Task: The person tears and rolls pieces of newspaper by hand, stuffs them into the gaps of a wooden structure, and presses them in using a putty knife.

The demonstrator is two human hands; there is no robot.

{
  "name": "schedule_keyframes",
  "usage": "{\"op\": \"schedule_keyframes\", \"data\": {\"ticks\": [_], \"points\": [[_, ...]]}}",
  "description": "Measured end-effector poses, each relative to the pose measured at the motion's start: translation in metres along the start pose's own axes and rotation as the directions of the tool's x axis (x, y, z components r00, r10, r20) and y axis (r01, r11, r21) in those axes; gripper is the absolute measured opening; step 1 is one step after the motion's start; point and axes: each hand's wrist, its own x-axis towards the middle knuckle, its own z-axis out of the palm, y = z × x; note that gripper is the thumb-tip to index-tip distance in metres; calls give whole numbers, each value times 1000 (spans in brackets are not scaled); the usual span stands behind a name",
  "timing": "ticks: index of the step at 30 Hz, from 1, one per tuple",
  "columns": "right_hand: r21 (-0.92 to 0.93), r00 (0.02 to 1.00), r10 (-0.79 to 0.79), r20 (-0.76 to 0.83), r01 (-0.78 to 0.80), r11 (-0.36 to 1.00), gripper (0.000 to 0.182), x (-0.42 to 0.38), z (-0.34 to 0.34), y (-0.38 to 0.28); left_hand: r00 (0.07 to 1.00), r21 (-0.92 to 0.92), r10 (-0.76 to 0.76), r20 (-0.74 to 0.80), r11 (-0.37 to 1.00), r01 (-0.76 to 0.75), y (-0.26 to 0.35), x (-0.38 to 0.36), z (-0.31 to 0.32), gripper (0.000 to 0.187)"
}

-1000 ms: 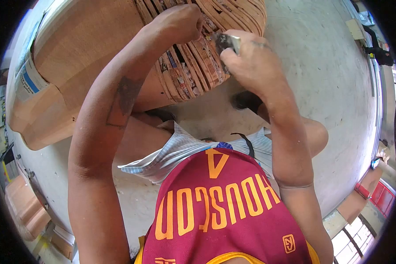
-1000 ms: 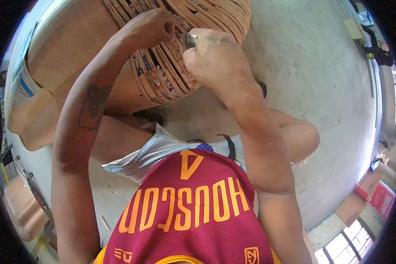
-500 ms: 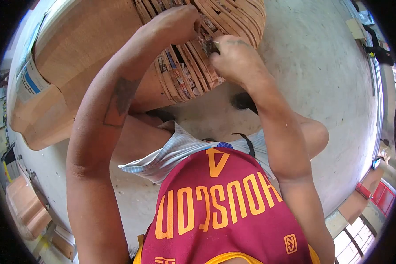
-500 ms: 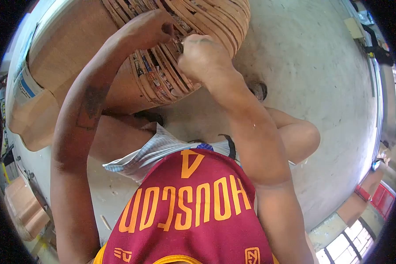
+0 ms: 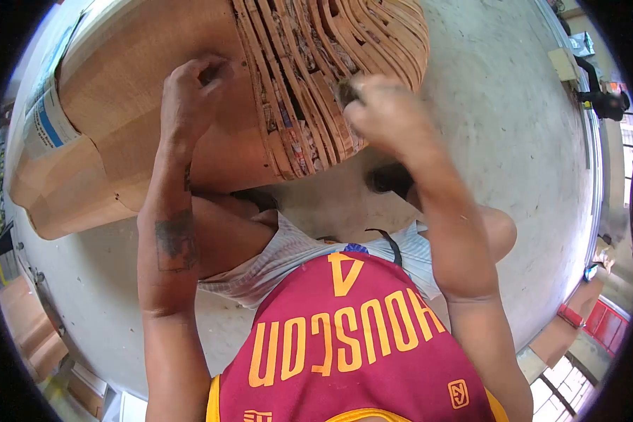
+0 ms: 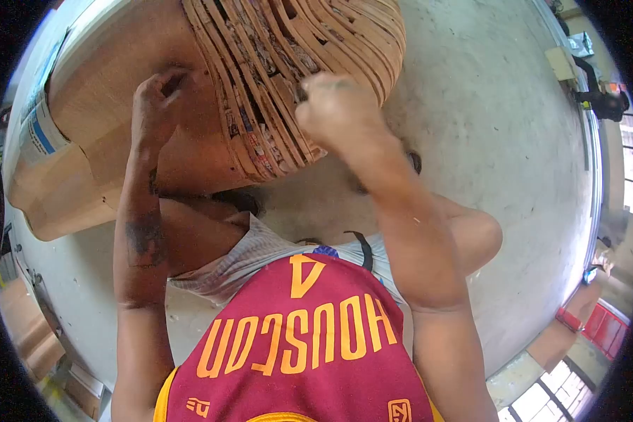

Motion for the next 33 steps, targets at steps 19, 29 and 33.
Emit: {"op": "schedule_keyframes", "data": {"ticks": [19, 29, 33], "points": [[7, 998, -33, -48, 33, 999, 35, -2, -15, -15, 997, 119, -74, 15, 990, 72, 10, 19, -1, 41], [-30, 999, -13, 45, 15, 999, 34, 12, -14, -23, 989, 105, -139, 45, 986, 133, 15, 20, -5, 42], [-84, 996, 18, 84, -11, 996, 34, 22, 10, -4, 1000, 132, -6, -29, 991, 10, -1, 22, 2, 37]]}}
